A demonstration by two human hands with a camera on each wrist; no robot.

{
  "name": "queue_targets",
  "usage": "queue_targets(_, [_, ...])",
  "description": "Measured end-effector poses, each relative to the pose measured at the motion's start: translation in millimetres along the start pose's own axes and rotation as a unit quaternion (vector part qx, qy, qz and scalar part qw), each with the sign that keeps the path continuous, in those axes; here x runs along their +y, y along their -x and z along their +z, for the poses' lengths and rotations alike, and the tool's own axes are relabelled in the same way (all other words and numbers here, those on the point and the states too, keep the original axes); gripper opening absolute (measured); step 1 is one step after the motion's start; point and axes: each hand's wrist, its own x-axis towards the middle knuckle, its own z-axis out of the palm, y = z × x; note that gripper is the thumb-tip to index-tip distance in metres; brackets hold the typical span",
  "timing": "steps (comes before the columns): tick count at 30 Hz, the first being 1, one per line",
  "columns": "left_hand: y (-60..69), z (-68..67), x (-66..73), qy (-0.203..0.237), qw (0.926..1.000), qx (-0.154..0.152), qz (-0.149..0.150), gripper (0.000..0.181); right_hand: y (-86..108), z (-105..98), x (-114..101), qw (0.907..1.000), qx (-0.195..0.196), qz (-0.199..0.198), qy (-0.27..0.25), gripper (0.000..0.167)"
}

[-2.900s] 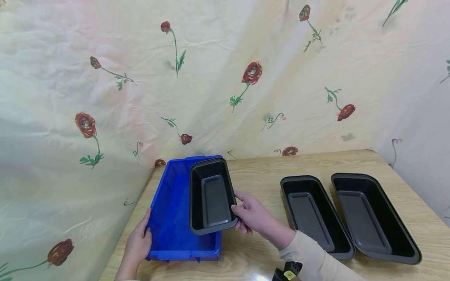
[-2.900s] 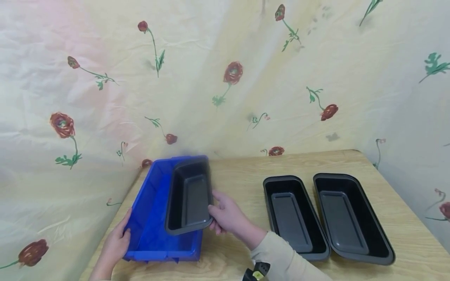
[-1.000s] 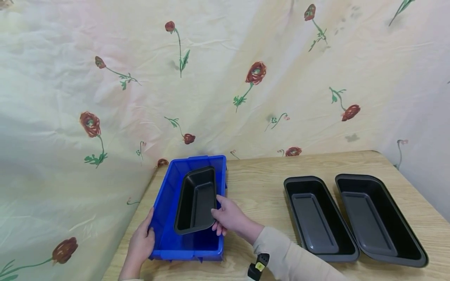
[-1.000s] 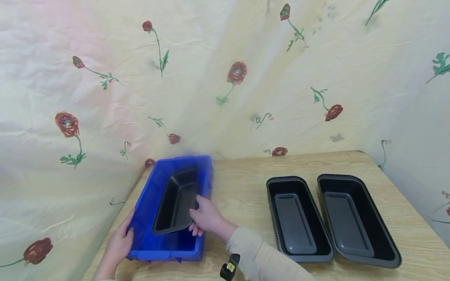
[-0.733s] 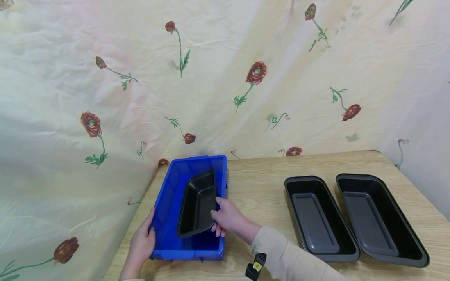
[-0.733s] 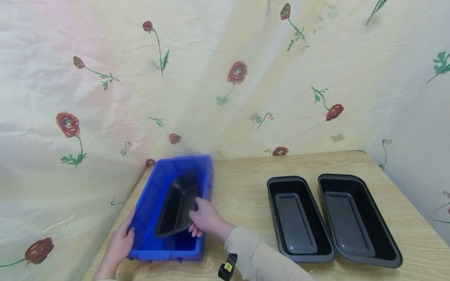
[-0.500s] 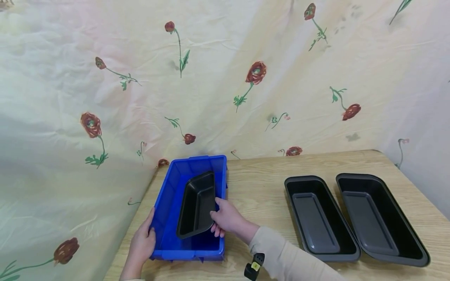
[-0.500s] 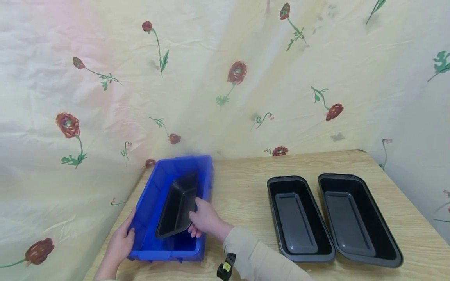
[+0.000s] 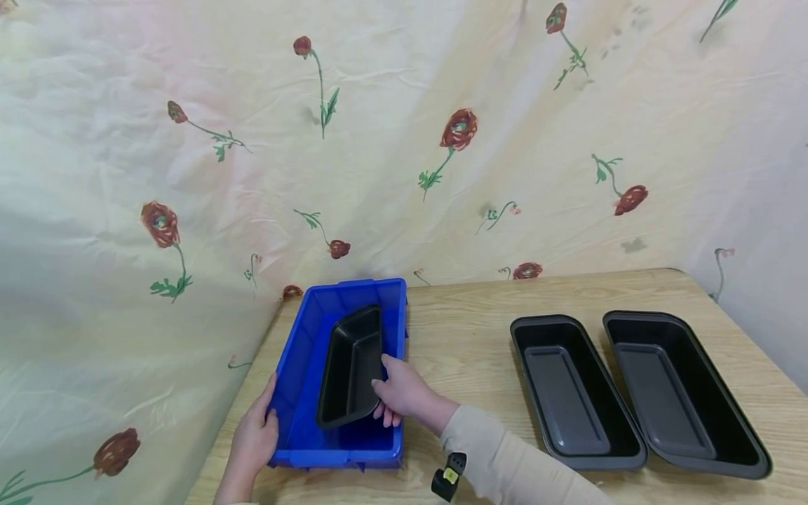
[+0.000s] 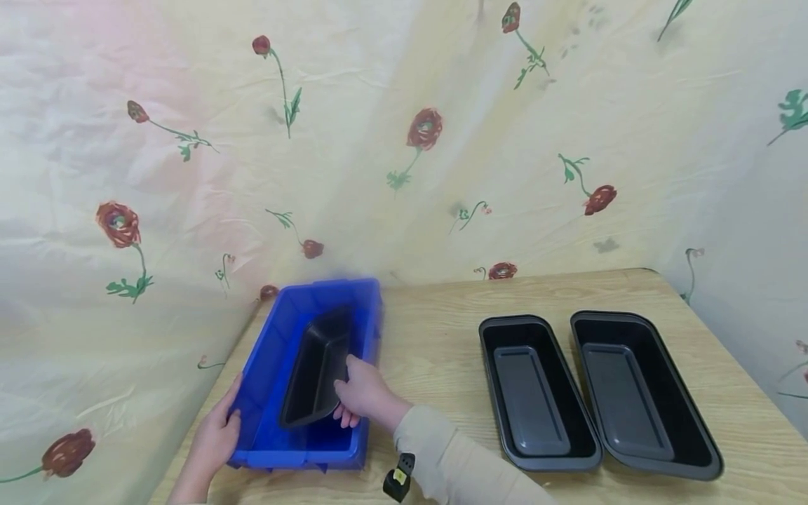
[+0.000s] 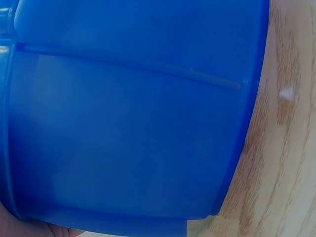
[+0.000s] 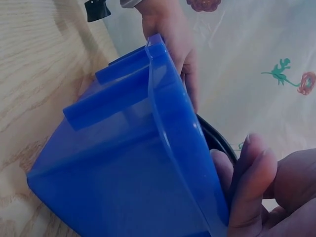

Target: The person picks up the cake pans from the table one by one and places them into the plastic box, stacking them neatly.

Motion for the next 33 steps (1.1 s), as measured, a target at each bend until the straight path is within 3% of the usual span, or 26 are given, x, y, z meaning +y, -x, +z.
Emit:
queue_targets(12, [-0.2, 1.8, -1.0, -0.002, 1.0, -0.004, 0.001, 0.064, -4.0, -3, -2, 0.9983, -0.047, 0.035, -0.003, 0.057])
queue_targets(23, [1.4, -0.2, -1.3, -0.003, 1.0, -0.006, -0.007, 0.065, -7.6, 5, -7, 0.9964, -0.043, 0.052, 0.05, 0.055])
queue_targets(33, [0.0, 0.6, -1.1, -0.005, 1.0, -0.004, -0.003, 0.065, -9.5, 8, -9, 0.9948, -0.023, 0.066, 0.074, 0.027])
